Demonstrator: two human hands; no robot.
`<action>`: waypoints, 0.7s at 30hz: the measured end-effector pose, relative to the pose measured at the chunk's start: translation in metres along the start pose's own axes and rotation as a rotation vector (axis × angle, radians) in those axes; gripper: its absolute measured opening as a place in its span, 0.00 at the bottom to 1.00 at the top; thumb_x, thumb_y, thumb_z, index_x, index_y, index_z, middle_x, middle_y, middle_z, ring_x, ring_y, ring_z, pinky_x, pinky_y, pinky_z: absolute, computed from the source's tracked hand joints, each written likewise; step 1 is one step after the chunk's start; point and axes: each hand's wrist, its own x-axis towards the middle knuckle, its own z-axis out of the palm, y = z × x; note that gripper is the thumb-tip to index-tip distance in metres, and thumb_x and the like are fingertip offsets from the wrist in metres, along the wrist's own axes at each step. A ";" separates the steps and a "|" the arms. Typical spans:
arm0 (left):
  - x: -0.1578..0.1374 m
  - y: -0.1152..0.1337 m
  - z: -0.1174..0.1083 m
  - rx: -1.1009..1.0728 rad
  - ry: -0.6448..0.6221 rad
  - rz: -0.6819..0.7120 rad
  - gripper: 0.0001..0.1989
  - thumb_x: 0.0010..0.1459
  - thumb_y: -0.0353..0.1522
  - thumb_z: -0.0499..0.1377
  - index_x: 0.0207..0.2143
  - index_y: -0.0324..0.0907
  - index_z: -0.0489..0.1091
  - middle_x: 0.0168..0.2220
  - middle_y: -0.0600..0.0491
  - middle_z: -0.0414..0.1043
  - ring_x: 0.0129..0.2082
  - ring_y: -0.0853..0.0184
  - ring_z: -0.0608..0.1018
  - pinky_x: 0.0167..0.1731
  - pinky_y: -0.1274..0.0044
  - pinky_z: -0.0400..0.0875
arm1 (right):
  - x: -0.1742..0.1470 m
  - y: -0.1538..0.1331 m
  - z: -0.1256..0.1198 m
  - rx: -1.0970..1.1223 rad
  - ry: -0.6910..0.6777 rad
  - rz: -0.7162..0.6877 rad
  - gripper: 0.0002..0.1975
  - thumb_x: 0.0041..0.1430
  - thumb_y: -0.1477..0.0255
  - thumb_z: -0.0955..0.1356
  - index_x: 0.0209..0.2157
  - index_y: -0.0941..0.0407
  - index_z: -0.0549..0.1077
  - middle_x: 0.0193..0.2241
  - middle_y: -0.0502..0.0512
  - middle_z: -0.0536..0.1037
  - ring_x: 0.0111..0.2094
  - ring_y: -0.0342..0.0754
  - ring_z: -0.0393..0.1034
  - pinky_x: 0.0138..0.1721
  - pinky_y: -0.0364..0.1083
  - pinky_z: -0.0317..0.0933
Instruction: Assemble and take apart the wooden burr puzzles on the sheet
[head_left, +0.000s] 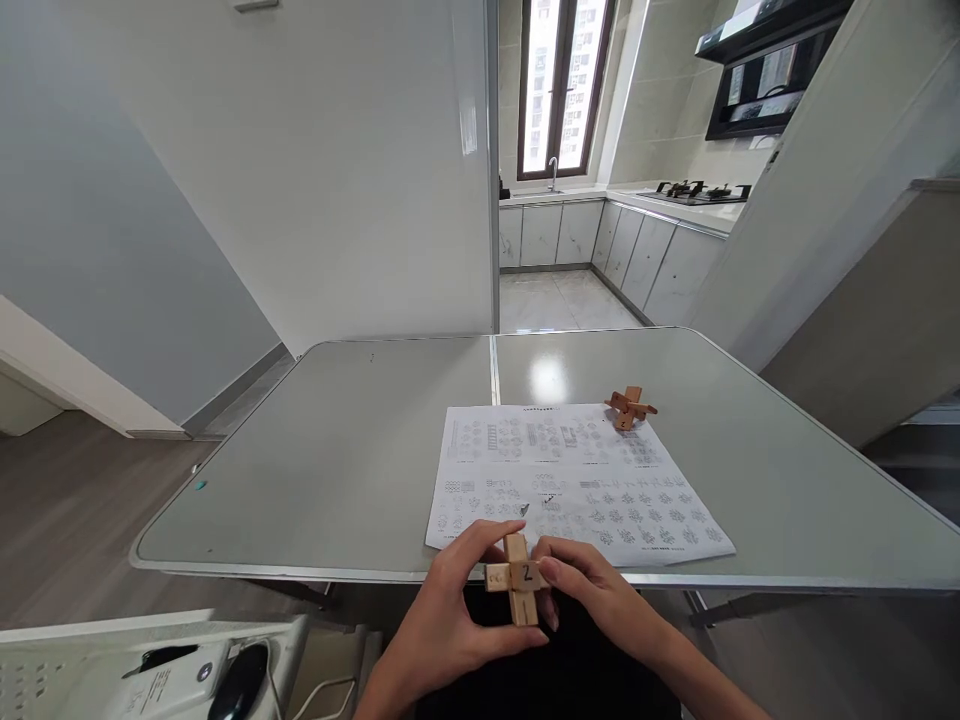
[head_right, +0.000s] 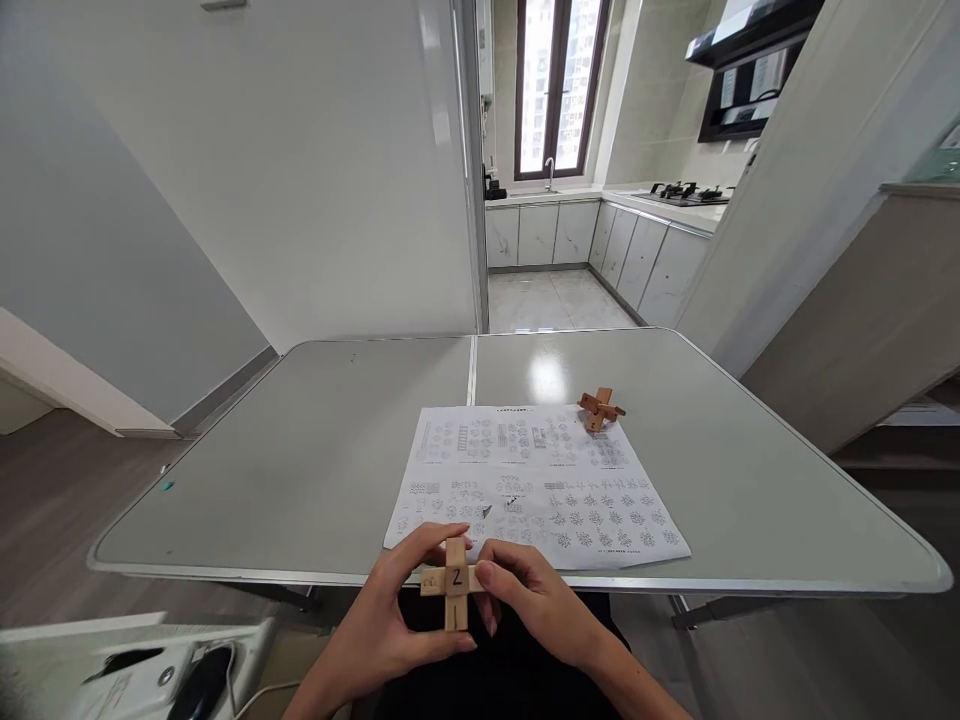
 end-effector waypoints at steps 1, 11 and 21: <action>0.000 -0.002 0.000 -0.006 0.007 -0.017 0.43 0.45 0.40 0.78 0.64 0.57 0.68 0.57 0.49 0.73 0.50 0.54 0.77 0.56 0.65 0.70 | -0.001 0.000 -0.003 -0.014 0.035 -0.002 0.23 0.72 0.52 0.62 0.29 0.54 0.68 0.24 0.49 0.72 0.27 0.46 0.69 0.35 0.46 0.68; 0.030 -0.068 -0.039 0.292 0.372 0.001 0.20 0.65 0.40 0.63 0.57 0.46 0.72 0.55 0.46 0.74 0.55 0.53 0.75 0.59 0.61 0.66 | -0.015 -0.001 -0.108 -0.564 0.664 0.093 0.28 0.69 0.48 0.61 0.24 0.54 0.70 0.21 0.51 0.73 0.26 0.48 0.67 0.32 0.45 0.62; 0.036 -0.113 -0.056 0.547 0.395 0.016 0.17 0.68 0.42 0.58 0.56 0.48 0.70 0.56 0.48 0.74 0.58 0.54 0.74 0.58 0.60 0.71 | -0.018 0.016 -0.194 -0.911 0.957 0.338 0.29 0.63 0.47 0.60 0.23 0.53 0.76 0.21 0.55 0.81 0.24 0.53 0.74 0.28 0.46 0.59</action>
